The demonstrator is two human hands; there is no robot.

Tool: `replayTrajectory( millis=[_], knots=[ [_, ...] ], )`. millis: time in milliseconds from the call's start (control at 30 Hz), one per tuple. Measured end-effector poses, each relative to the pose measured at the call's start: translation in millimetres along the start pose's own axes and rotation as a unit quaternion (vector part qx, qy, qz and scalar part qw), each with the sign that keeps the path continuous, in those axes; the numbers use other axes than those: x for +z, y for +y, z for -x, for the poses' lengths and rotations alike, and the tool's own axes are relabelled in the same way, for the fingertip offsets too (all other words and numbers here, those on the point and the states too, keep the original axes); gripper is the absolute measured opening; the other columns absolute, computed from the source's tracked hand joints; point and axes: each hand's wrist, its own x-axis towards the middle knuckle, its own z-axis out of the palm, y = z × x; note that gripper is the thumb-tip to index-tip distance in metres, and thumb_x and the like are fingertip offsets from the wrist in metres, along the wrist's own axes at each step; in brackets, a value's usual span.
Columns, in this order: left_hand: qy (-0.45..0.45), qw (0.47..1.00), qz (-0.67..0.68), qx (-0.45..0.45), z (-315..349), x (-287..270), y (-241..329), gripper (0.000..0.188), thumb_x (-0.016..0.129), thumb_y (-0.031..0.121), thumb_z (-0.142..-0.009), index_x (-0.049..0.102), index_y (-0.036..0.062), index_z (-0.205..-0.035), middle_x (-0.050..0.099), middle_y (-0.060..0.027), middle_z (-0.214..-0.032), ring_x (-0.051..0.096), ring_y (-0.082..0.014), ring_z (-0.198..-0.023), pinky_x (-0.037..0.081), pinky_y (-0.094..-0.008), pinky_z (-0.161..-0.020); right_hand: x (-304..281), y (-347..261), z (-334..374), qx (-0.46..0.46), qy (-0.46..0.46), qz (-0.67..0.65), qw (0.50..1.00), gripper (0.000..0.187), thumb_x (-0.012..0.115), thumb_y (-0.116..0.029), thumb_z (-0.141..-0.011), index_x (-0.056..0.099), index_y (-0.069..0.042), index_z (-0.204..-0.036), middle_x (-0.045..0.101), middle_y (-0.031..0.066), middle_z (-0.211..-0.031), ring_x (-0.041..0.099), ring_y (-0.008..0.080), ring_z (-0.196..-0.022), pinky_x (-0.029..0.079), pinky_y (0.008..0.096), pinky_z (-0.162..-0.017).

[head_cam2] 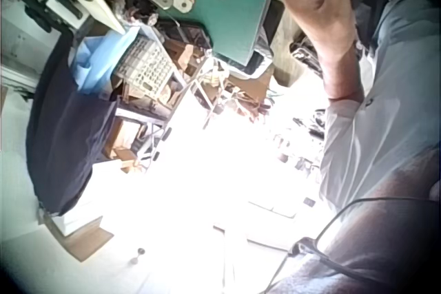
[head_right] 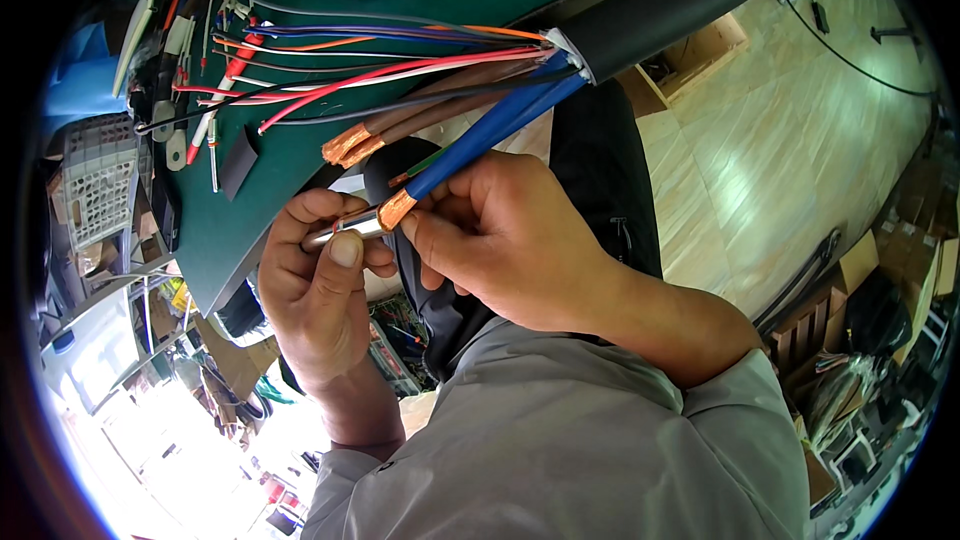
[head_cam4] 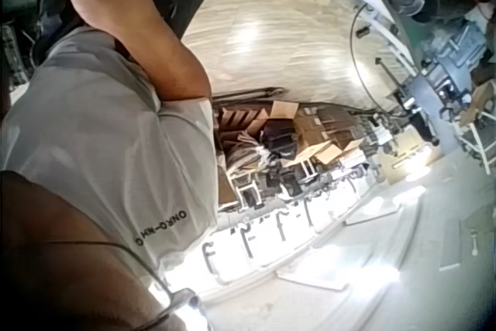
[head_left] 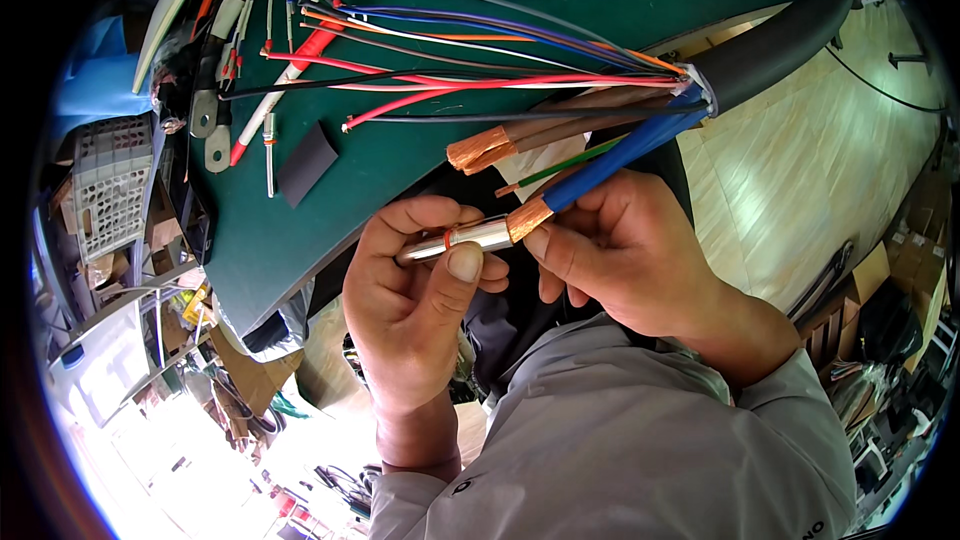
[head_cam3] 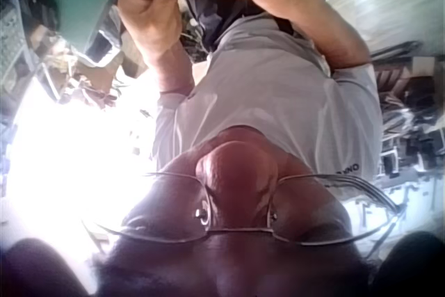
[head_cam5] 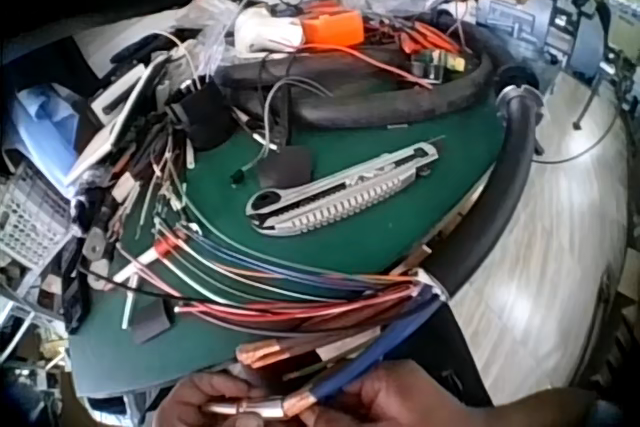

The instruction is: The person slides copper connectors onto colored wires and fits a silver sleeve onto the end of a large cable by hand.

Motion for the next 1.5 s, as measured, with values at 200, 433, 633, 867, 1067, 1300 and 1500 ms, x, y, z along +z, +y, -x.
replayTrajectory(
  millis=[200,433,633,867,1067,1300,1500],
  knots=[
    [-0.006,1.000,-0.018,-0.001,-0.5,-2.0,2.3,0.032,0.071,0.004,-0.094,0.055,-0.0072,-0.120,0.069,-0.0160,-0.110,0.072,-0.0166,-0.084,0.062,-0.0272,-0.076,-0.5,-1.2,-0.4,0.000,0.002,0.004,1.000,0.017,0.063,-0.013,-0.099,0.069,0.002,-0.100,0.069,0.0038,-0.072,0.061,0.0048,-0.057,0.044,0.0209,-0.047],
    [-0.003,1.000,-0.023,-0.002,-0.3,-1.7,4.0,0.033,0.072,0.005,-0.094,0.056,-0.0074,-0.120,0.069,-0.0159,-0.110,0.072,-0.0169,-0.083,0.062,-0.0275,-0.075,-2.9,-1.7,-0.6,0.003,-0.008,0.007,1.000,0.017,0.064,-0.015,-0.098,0.070,0.001,-0.101,0.068,0.0033,-0.069,0.058,0.0047,-0.053,0.042,0.0212,-0.046],
    [-0.008,1.000,-0.014,-0.007,-1.7,-3.6,4.8,0.034,0.073,0.006,-0.094,0.056,-0.0074,-0.121,0.069,-0.0160,-0.109,0.071,-0.0172,-0.082,0.062,-0.0274,-0.074,-3.3,-5.1,-2.4,0.001,-0.013,0.034,0.999,0.021,0.063,-0.019,-0.096,0.071,0.001,-0.100,0.067,0.0037,-0.066,0.057,0.0054,-0.051,0.041,0.0224,-0.045],
    [-0.024,0.998,-0.058,-0.011,-0.5,-6.6,6.0,0.036,0.061,0.006,-0.100,0.049,-0.0122,-0.129,0.063,-0.0226,-0.121,0.070,-0.0190,-0.083,0.059,-0.0300,-0.072,-2.9,-13.2,-1.3,0.023,-0.013,0.038,0.999,0.018,0.062,-0.014,-0.096,0.070,0.001,-0.101,0.067,0.0039,-0.070,0.057,0.0061,-0.051,0.041,0.0219,-0.044],
    [-0.042,0.998,-0.051,-0.002,-1.8,-9.8,4.1,0.037,0.060,0.006,-0.101,0.049,-0.0116,-0.131,0.063,-0.0219,-0.124,0.069,-0.0186,-0.086,0.059,-0.0302,-0.073,-5.4,-20.5,-0.7,0.050,-0.013,0.079,0.996,0.016,0.061,-0.011,-0.099,0.070,0.001,-0.105,0.066,0.0042,-0.069,0.055,0.0061,-0.049,0.039,0.0198,-0.043],
    [-0.013,0.998,-0.044,0.038,-6.0,-7.1,-1.0,0.036,0.070,0.008,-0.096,0.055,-0.0121,-0.122,0.069,-0.0213,-0.111,0.072,-0.0187,-0.079,0.062,-0.0294,-0.067,-2.8,-18.7,-1.0,0.021,0.012,0.096,0.995,0.019,0.062,-0.015,-0.097,0.072,0.000,-0.101,0.066,0.0069,-0.063,0.052,0.0069,-0.045,0.038,0.0213,-0.042],
    [-0.024,0.998,-0.027,0.046,-5.8,-8.0,-2.3,0.036,0.068,0.006,-0.097,0.054,-0.0126,-0.125,0.068,-0.0222,-0.112,0.072,-0.0196,-0.082,0.062,-0.0300,-0.070,-1.7,-18.4,0.7,-0.013,0.010,0.072,0.997,0.020,0.061,-0.015,-0.094,0.071,0.002,-0.100,0.066,0.0085,-0.062,0.052,0.0083,-0.044,0.038,0.0218,-0.041]
  ],
)
